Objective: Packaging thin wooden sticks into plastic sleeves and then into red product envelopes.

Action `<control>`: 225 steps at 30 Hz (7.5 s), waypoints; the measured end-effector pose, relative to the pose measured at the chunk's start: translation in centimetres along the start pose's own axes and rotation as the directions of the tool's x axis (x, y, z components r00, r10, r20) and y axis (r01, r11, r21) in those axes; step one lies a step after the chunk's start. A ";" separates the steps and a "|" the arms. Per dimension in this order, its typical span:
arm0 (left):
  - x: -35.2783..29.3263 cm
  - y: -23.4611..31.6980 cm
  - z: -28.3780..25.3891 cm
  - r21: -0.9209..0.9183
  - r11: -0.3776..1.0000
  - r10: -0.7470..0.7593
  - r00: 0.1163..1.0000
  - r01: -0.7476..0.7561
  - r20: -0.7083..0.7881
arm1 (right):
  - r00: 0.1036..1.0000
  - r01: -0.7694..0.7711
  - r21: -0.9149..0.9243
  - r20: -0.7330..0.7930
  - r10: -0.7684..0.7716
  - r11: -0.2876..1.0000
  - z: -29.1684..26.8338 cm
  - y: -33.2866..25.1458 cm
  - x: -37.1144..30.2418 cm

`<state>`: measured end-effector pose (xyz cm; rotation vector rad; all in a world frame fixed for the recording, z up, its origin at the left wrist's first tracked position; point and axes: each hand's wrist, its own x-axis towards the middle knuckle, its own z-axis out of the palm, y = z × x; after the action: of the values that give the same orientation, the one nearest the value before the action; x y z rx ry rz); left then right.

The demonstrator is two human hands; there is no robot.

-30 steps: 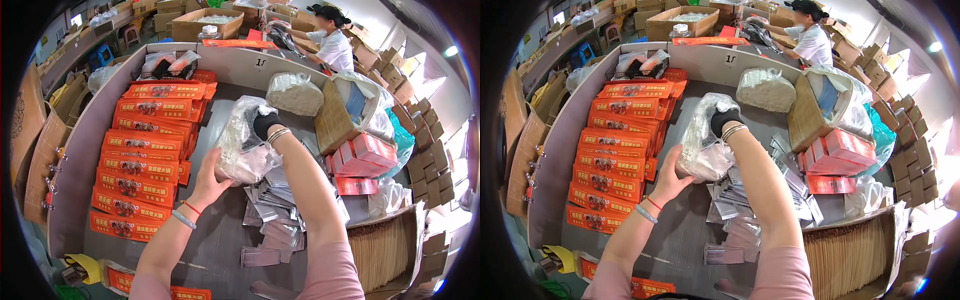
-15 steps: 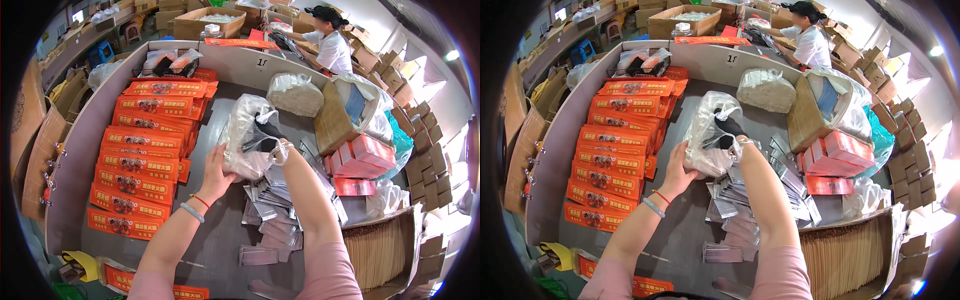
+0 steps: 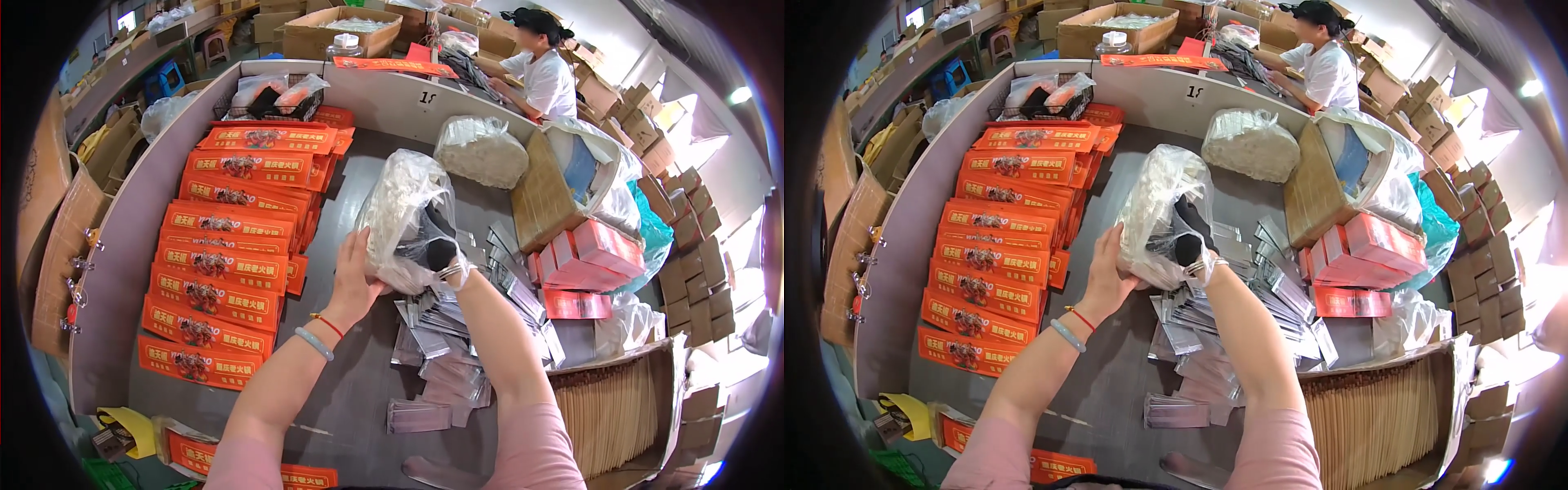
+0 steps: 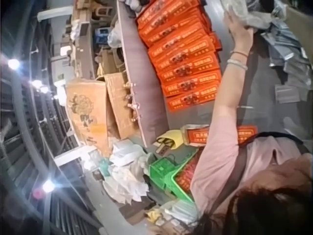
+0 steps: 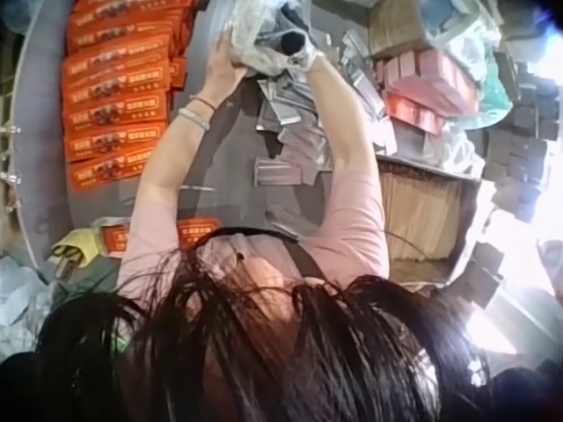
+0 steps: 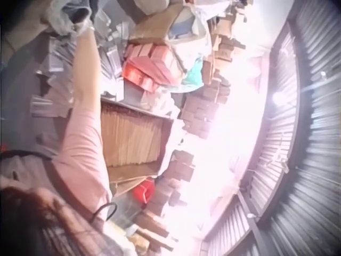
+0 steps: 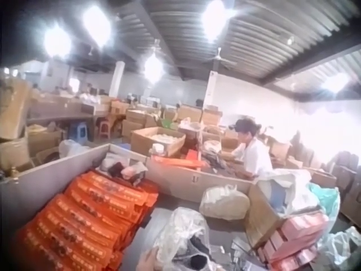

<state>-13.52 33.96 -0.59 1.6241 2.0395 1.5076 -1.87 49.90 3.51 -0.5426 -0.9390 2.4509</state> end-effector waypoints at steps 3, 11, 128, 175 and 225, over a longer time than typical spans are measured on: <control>-0.4 -0.5 -0.4 -0.074 0.997 -0.036 0.999 0.037 0.012 | 1.000 -0.012 0.187 0.015 0.010 0.982 0.5 0.1 -0.4; -0.7 0.0 -2.7 -0.022 0.997 -0.074 0.997 0.075 0.037 | 0.960 0.160 -0.238 -0.187 -0.207 0.958 1.7 -3.7 0.9; -34.2 11.5 -16.8 0.382 0.881 -0.394 0.880 0.279 0.265 | 0.991 0.025 -0.954 0.063 -0.118 -0.300 11.9 19.3 -42.0; -19.0 8.5 -7.3 0.118 0.991 -0.004 0.844 -0.070 0.537 | 0.102 -0.128 -0.921 -0.381 -0.919 0.367 3.4 17.2 -47.9; -24.9 15.8 -17.3 0.162 0.882 0.079 0.479 -0.441 0.875 | 0.970 0.021 -0.982 0.066 -0.234 -0.189 9.4 20.4 -41.2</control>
<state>-3.58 2.53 8.50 2.2617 1.5201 0.1157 21.45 9.14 3.80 -0.9630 -2.6492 0.7832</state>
